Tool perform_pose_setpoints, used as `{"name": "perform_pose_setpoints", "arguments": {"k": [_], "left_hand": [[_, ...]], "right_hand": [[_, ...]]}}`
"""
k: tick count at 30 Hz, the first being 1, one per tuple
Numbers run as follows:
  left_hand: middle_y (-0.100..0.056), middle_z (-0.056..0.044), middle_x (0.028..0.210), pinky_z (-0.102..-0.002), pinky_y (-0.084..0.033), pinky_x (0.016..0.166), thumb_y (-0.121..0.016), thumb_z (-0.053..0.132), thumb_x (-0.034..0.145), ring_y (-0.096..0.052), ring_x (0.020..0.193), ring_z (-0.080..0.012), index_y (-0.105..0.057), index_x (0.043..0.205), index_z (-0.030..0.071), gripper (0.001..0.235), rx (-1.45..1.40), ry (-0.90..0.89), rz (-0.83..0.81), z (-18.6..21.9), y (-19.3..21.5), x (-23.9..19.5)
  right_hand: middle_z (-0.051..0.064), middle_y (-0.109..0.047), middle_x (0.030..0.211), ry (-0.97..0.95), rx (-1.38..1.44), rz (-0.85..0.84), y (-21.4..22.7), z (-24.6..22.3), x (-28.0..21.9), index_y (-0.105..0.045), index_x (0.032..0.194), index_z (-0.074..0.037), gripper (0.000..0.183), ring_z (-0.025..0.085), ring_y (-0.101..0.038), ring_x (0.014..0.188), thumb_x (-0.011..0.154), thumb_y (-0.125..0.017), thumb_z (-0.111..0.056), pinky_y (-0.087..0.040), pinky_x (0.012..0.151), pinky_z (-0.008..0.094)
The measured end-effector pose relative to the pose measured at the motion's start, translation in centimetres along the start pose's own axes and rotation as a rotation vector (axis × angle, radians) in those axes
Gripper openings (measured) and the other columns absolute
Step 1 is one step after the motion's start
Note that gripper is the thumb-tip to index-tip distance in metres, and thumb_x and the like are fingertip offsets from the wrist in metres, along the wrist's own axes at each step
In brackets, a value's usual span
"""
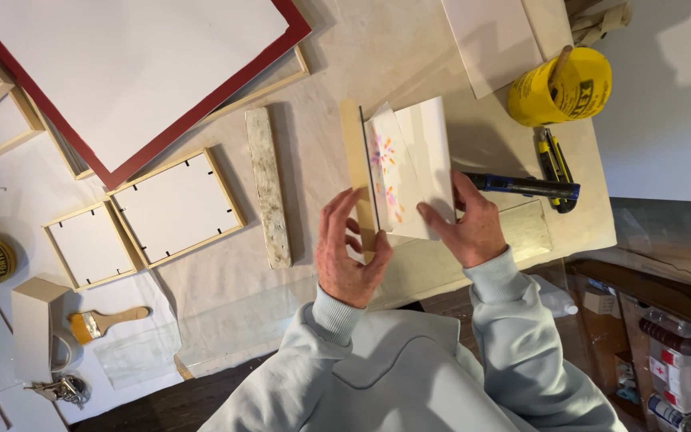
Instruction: Framing artwork and photographs using a wooden frame, glass, and a staple gun.
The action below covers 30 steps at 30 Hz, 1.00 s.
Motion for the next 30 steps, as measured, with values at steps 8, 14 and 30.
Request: {"name": "perform_pose_setpoints", "arguments": {"k": [8, 14, 30], "left_hand": [[-0.063, -0.015, 0.143, -0.027, -0.054, 0.050, -0.077, 0.011, 0.083, -0.060, 0.071, -0.0187, -0.060, 0.147, 0.010, 0.066, 0.031, -0.012, 0.015, 0.7, -0.1, 0.5], [-0.062, -0.012, 0.140, -0.027, -0.052, 0.050, -0.074, 0.010, 0.080, -0.058, 0.070, -0.0179, -0.060, 0.146, 0.011, 0.067, 0.033, 0.017, 0.015, 0.5, 0.6, 0.7], [-0.063, -0.011, 0.141, -0.028, -0.053, 0.051, -0.075, 0.011, 0.081, -0.058, 0.068, -0.0177, -0.061, 0.148, 0.012, 0.068, 0.051, -0.002, 0.000, 0.2, 0.6, 0.5]], "right_hand": [[0.031, -0.076, 0.110, -0.015, -0.220, 0.132, -0.9, -1.4, -1.0, -0.047, 0.157, -0.010, 0.083, 0.053, -0.074, 0.101, 0.086, -0.085, -0.030, -0.061, 0.089, 0.063], [0.029, -0.077, 0.108, -0.034, -0.209, 0.123, -1.6, 0.8, -1.1, -0.039, 0.166, -0.022, 0.086, 0.051, -0.075, 0.101, 0.089, -0.077, -0.029, -0.060, 0.090, 0.062], [0.027, -0.074, 0.092, -0.022, -0.009, 0.014, 1.6, -2.3, -2.5, -0.032, 0.174, -0.024, 0.075, 0.047, -0.074, 0.088, 0.100, -0.039, -0.015, -0.058, 0.086, 0.060]]}}
Point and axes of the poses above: each hand's wrist, its own x-axis towards the middle knuckle, its own y-axis out of the back of the hand, z = x × y, the point moved 7 cm from there along x, towards the middle knuckle
